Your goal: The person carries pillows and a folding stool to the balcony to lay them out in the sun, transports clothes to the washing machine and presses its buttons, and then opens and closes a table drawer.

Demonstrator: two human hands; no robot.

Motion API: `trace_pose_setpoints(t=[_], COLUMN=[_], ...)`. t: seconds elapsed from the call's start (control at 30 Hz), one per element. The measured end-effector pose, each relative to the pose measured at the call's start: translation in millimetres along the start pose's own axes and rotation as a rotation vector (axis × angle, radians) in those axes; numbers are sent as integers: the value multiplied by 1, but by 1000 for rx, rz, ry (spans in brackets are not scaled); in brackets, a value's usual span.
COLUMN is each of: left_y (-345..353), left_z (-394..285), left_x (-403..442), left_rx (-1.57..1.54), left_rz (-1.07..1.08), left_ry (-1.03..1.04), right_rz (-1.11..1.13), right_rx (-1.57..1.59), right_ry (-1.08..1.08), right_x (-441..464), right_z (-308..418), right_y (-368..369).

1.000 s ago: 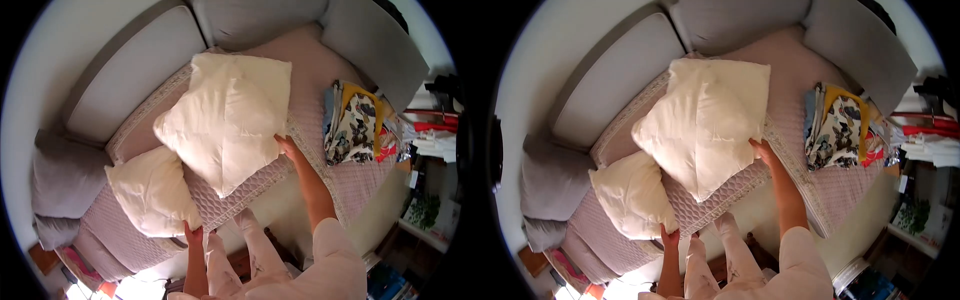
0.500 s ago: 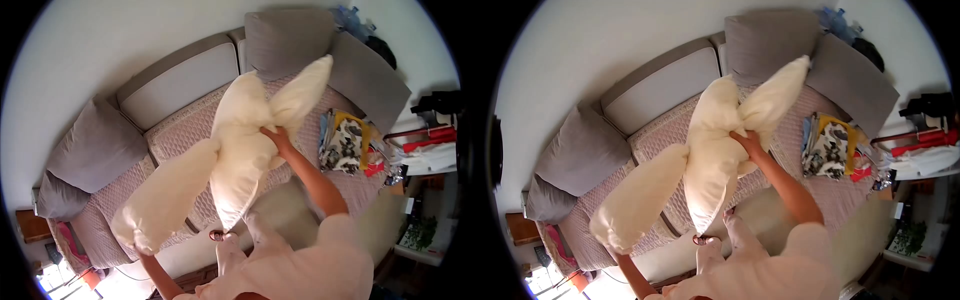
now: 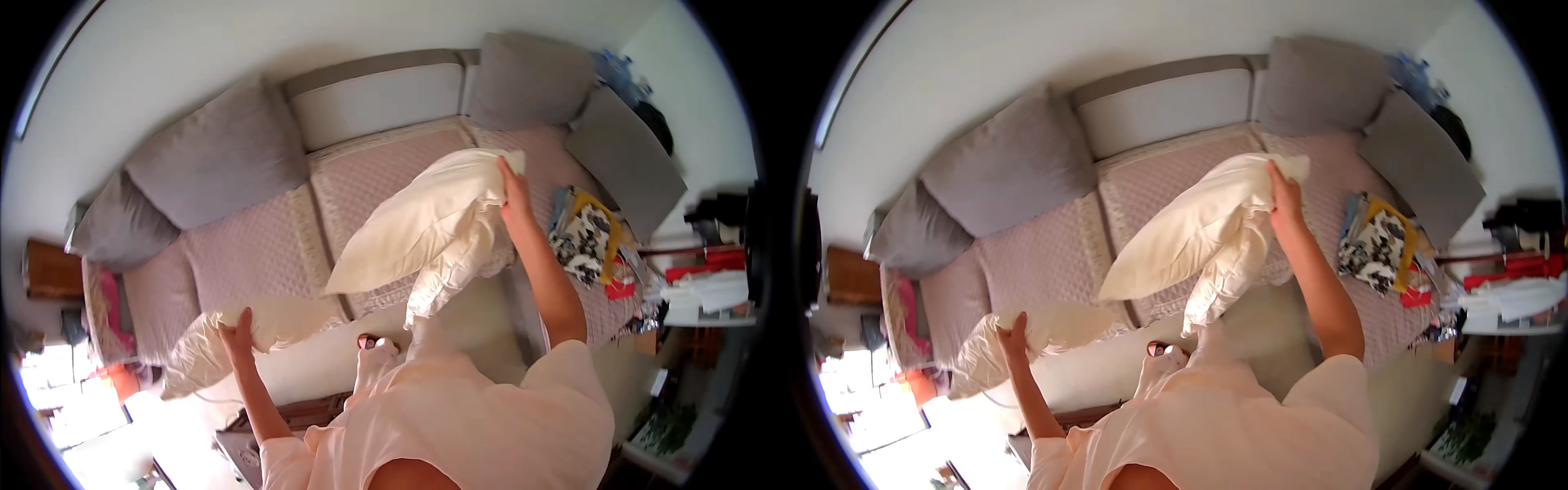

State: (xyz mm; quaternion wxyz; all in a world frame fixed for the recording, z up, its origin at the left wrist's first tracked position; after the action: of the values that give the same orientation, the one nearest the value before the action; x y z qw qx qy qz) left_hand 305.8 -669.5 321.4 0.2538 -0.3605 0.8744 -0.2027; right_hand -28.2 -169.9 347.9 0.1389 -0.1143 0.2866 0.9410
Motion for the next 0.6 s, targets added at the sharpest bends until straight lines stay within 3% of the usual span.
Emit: trace_pose_setpoints(t=[0.13, 0.2, 0.27, 0.33, 0.4, 0.53, 0.6], left_y=[-81, -94, -116, -127, -141, -115, -102], left_z=[44, 75, 83, 127, 124, 135, 141], left_x=[-31, -48, -72, -79, -105, -137, -142], left_rx=[-104, -202, -190, -127, 19, -164, -205], left_rz=[-205, -320, -283, -303, -151, -204, -249], left_ry=[-2, -8, -111, -67, -331, -342, -222], right_rz=[84, 245, 383, 455, 546, 650, 685], right_rx=[208, 227, 251, 279, 352, 437, 371], right_ry=[133, 177, 251, 328, 404, 523, 578], right_x=[-45, -86, -136, -184, -235, -305, -350], right_z=[-34, -48, -77, -103, -120, -151, -168], right_y=[78, 132, 188, 231, 266, 290, 294])
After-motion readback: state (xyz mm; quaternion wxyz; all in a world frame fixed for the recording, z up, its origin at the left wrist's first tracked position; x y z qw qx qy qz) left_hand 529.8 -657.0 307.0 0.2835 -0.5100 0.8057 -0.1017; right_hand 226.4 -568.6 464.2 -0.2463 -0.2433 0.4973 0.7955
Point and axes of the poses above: each hand's wrist, its own x-axis towards the middle knuckle, its own y-axis out of the palm, z = x × y, the point moved 5 cm from there along x, towards the middle knuckle, and after that the axes turned 14 degrees about x, right-handed, at the moved point
